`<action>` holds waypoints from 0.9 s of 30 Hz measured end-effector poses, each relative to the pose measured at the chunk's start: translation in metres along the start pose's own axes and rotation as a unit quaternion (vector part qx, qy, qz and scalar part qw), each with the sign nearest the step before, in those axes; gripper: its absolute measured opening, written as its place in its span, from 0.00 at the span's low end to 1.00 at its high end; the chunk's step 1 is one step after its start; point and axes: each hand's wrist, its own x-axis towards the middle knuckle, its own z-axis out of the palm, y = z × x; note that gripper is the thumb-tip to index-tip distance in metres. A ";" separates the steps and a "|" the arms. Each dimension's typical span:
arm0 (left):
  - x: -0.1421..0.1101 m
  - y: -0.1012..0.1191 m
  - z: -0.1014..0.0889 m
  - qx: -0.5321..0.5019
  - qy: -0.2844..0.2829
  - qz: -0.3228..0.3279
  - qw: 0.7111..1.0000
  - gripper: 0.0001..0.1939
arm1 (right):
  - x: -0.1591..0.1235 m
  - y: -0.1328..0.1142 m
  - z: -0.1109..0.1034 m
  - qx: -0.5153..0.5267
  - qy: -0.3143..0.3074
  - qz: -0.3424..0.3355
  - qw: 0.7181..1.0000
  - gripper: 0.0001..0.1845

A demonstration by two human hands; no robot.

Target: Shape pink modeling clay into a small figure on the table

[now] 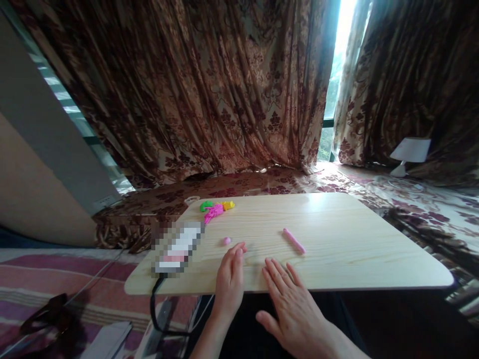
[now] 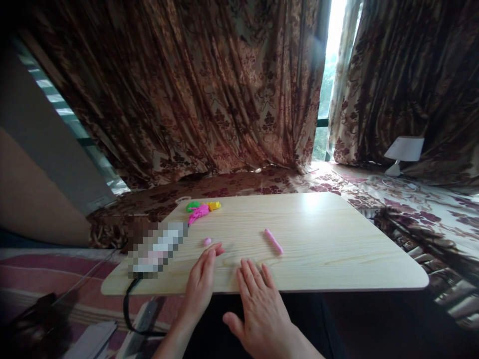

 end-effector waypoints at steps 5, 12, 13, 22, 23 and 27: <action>0.002 -0.003 0.001 -0.008 -0.005 -0.005 1.000 0.19 | 0.065 0.021 0.002 -0.014 -0.015 0.061 0.998 0.37; 0.004 -0.002 0.000 -0.006 0.000 -0.009 1.000 0.19 | 0.061 0.018 0.004 -0.001 -0.023 0.055 0.998 0.38; 0.003 0.000 0.000 -0.002 -0.005 -0.003 1.000 0.18 | 0.044 0.013 0.002 0.007 -0.018 0.035 0.999 0.38; -0.017 0.011 0.009 0.091 -0.071 0.091 0.989 0.11 | 0.014 0.020 -0.008 0.078 -0.037 0.015 0.996 0.43; -0.019 0.011 0.010 0.109 -0.086 0.103 0.985 0.10 | 0.018 0.024 -0.008 0.086 -0.032 0.014 0.996 0.43; -0.020 0.018 0.017 0.179 -0.153 0.141 0.962 0.08 | 0.018 0.033 -0.008 0.125 -0.015 -0.001 0.992 0.42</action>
